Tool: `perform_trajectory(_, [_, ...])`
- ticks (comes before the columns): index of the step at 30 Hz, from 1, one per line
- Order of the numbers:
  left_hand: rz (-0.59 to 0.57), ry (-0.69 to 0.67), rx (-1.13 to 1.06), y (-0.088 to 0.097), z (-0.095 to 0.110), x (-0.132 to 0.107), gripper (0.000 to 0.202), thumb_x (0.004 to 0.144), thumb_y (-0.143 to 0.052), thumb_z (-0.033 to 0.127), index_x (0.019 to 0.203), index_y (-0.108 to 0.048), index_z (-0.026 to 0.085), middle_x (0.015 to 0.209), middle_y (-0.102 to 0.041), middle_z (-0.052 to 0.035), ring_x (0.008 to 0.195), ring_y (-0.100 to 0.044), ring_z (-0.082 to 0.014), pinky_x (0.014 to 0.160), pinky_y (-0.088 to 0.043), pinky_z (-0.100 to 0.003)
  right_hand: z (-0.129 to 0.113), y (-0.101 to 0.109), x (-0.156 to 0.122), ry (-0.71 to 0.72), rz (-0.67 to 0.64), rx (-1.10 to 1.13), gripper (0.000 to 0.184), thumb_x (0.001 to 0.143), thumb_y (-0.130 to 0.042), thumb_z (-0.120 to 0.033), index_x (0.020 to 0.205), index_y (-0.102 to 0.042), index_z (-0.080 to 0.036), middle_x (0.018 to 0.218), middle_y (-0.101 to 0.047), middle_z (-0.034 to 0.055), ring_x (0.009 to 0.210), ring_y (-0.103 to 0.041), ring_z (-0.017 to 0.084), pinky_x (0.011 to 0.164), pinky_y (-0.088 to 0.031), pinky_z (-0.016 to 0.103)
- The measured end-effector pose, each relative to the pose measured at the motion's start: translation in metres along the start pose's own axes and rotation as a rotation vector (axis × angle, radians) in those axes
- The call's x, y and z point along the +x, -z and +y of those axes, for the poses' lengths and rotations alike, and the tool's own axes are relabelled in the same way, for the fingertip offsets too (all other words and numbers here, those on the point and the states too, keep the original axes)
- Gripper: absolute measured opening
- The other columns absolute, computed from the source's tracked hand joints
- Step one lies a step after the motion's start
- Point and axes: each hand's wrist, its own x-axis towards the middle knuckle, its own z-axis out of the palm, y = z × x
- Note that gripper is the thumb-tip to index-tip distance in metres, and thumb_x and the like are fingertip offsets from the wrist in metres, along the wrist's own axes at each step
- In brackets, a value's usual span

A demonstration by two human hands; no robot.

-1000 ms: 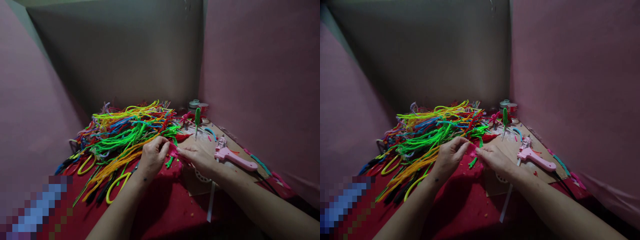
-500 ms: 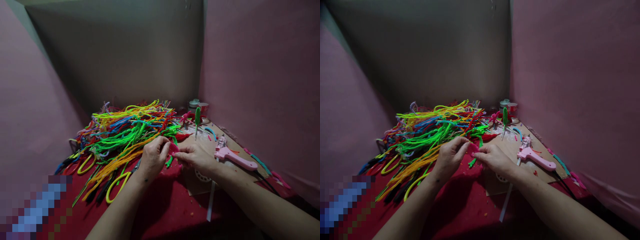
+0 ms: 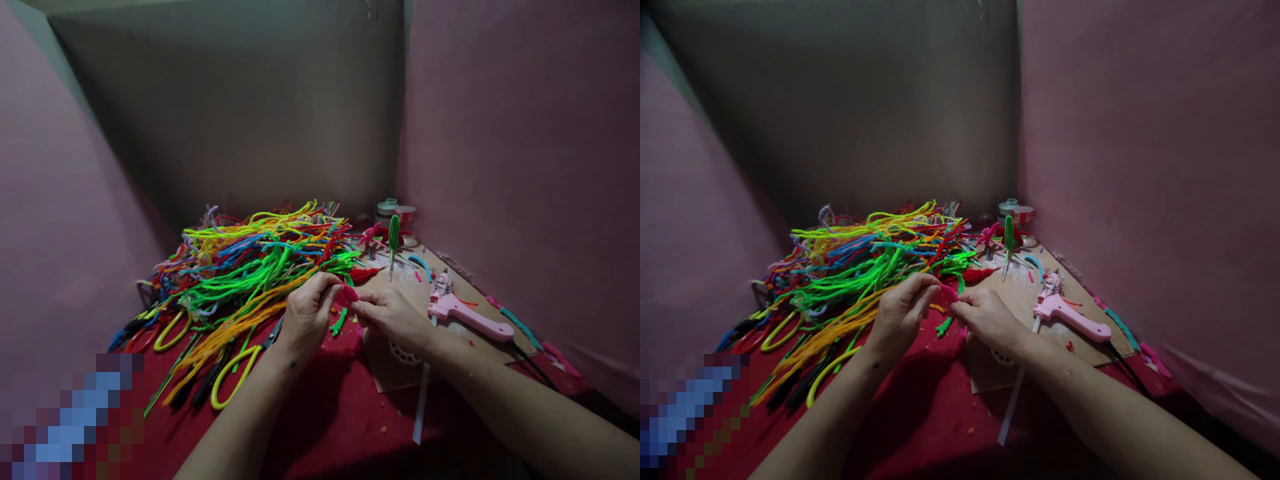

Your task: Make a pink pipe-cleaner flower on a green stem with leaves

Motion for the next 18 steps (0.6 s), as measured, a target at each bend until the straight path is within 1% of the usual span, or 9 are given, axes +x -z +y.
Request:
perform_trajectory(2, [0.003, 0.057, -0.100, -0.001, 0.001, 0.001, 0.015, 0.085, -0.049, 0.027, 0.086, -0.061, 0.018, 0.061, -0.055, 0.0025, 0.050, -0.048, -0.0080, 0.047, -0.038, -0.019, -0.001, 0.000, 0.000, 0.066, 0.070, -0.073, 0.026, 0.079, -0.044, -0.022, 0.054, -0.046, -0.016, 0.051, -0.038, -0.0047, 0.049, -0.034, 0.008, 0.049, -0.025, 0.023])
perform_trajectory(4, [0.020, 0.138, -0.248, -0.001, 0.004, 0.002, 0.016, 0.084, -0.049, 0.028, 0.092, -0.059, 0.018, 0.060, -0.052, 0.0037, 0.047, -0.047, -0.0074, 0.045, -0.038, -0.019, -0.004, 0.000, 0.000, 0.100, 0.139, -0.139, 0.028, 0.082, -0.041, -0.023, 0.055, -0.048, -0.016, 0.051, -0.039, -0.0042, 0.049, -0.035, 0.009, 0.049, -0.026, 0.023])
perform_trajectory(7, [0.071, 0.248, -0.497, 0.000, 0.008, 0.005, 0.021, 0.082, -0.051, 0.026, 0.102, -0.051, 0.019, 0.063, -0.052, 0.0050, 0.043, -0.048, -0.0069, 0.040, -0.037, -0.018, -0.009, 0.000, 0.001, 0.175, 0.214, -0.252, 0.030, 0.084, -0.040, -0.021, 0.057, -0.050, -0.016, 0.051, -0.042, -0.0033, 0.050, -0.037, 0.009, 0.051, -0.028, 0.023])
perform_trajectory(9, [0.111, 0.273, -0.580, 0.002, 0.011, 0.006, 0.020, 0.080, -0.053, 0.026, 0.099, -0.049, 0.019, 0.064, -0.053, 0.0052, 0.042, -0.047, -0.0067, 0.038, -0.037, -0.018, -0.013, 0.001, 0.002, 0.243, 0.264, -0.351, 0.029, 0.084, -0.040, -0.016, 0.057, -0.051, -0.016, 0.052, -0.045, -0.0023, 0.051, -0.040, 0.010, 0.052, -0.029, 0.023])
perform_trajectory(11, [0.135, 0.270, -0.559, 0.005, 0.014, 0.007, 0.012, 0.080, -0.053, 0.027, 0.087, -0.051, 0.017, 0.060, -0.052, 0.0051, 0.041, -0.045, -0.0058, 0.037, -0.035, -0.017, -0.015, 0.000, 0.004, 0.308, 0.312, -0.452, 0.028, 0.084, -0.042, -0.014, 0.058, -0.051, -0.016, 0.055, -0.049, -0.0004, 0.054, -0.044, 0.011, 0.055, -0.031, 0.024])
perform_trajectory(13, [0.155, 0.248, -0.494, 0.007, 0.015, 0.006, 0.014, 0.082, -0.052, 0.029, 0.077, -0.052, 0.016, 0.057, -0.051, 0.0050, 0.041, -0.043, -0.0050, 0.038, -0.035, -0.016, -0.016, -0.001, 0.007, 0.382, 0.354, -0.540, 0.025, 0.085, -0.043, -0.014, 0.062, -0.055, -0.015, 0.061, -0.054, 0.0027, 0.059, -0.049, 0.013, 0.058, -0.034, 0.025])
perform_trajectory(15, [0.180, 0.214, -0.447, 0.008, 0.014, 0.005, 0.015, 0.083, -0.051, 0.030, 0.077, -0.054, 0.016, 0.057, -0.050, 0.0049, 0.044, -0.044, -0.0052, 0.041, -0.036, -0.016, -0.016, -0.003, 0.010, 0.454, 0.387, -0.616, 0.024, 0.087, -0.042, -0.015, 0.069, -0.058, -0.013, 0.067, -0.059, 0.0060, 0.063, -0.052, 0.015, 0.060, -0.036, 0.026])
perform_trajectory(18, [0.233, 0.152, -0.419, 0.007, 0.011, 0.003, 0.013, 0.083, -0.053, 0.029, 0.088, -0.056, 0.018, 0.067, -0.055, 0.0028, 0.052, -0.050, -0.0066, 0.048, -0.042, -0.017, -0.014, -0.006, 0.014, 0.527, 0.432, -0.736, 0.025, 0.088, -0.041, -0.015, 0.072, -0.060, -0.012, 0.068, -0.060, 0.0077, 0.064, -0.052, 0.016, 0.061, -0.037, 0.026])
